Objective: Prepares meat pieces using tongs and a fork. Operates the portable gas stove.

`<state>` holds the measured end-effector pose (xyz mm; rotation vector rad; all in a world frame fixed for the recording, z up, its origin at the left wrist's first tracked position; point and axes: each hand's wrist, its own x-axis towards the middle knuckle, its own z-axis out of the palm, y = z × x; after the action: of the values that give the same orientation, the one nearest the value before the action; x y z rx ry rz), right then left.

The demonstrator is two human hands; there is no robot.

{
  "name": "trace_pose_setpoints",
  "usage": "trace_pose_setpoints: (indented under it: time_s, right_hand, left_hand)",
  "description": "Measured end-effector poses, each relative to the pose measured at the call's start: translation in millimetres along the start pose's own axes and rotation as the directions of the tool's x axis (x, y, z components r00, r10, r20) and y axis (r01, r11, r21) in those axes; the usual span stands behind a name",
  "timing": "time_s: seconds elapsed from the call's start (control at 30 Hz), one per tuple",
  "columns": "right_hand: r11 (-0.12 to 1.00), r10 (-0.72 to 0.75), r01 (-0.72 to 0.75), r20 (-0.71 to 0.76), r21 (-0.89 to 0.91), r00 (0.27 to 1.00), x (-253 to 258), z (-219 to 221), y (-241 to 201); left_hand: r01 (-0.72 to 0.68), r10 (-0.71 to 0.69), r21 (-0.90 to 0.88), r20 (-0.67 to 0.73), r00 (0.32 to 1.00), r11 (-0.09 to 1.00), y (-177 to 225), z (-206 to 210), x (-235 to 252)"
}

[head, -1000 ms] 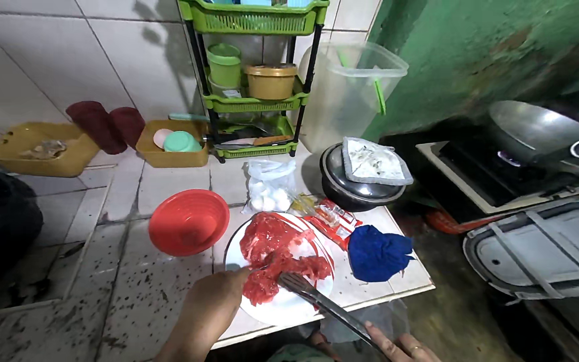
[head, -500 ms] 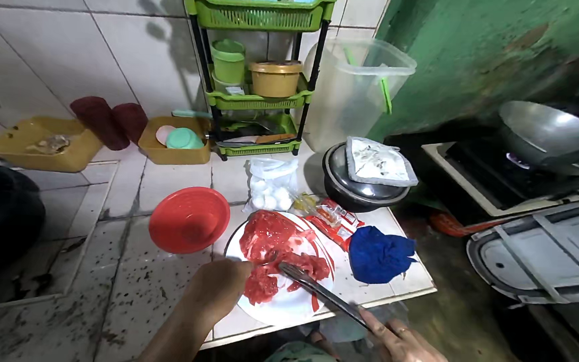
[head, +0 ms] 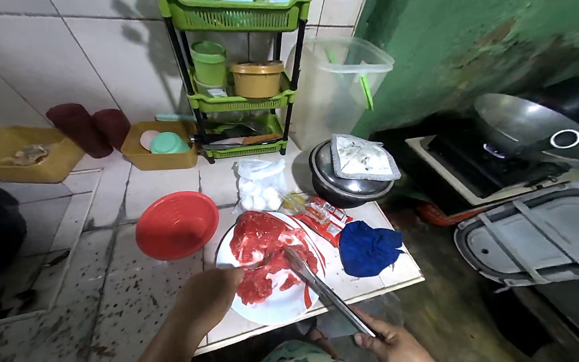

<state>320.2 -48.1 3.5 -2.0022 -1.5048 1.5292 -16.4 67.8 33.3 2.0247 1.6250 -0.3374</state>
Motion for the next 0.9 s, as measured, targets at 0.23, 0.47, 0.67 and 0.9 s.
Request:
trace_pose_setpoints:
  time_s: [0.23,0.47,0.67,0.9]
  right_hand:
    - [0.944,-0.047,-0.007,-0.152,-0.331,0.987,-17.0,5.2,-2.7]
    - [0.867,-0.181,0.020,-0.278,-0.498,0.943,-34.1,4.6,10.9]
    - [0.764,-0.239,-0.023,-0.315,-0.645,0.919,-39.7,6.3,-18.0]
    - [0.584,-0.541,0.026,-0.364,-0.812,0.758,-22.3,0.2,-2.4]
  left_hand:
    - [0.060,-0.069,-0.120,-0.065,0.996,0.991,-3.6,6.6,-12.6]
    - [0.082,-0.099,-0.190,-0.080,0.992,0.978,12.2,20.6,-37.5]
    - [0.112,-0.137,-0.160,-0.155,0.978,0.981,-4.4,21.1,-21.2]
    - [0.078,-0.084,-0.054,-0.110,0.990,0.995,1.1,13.6,1.3]
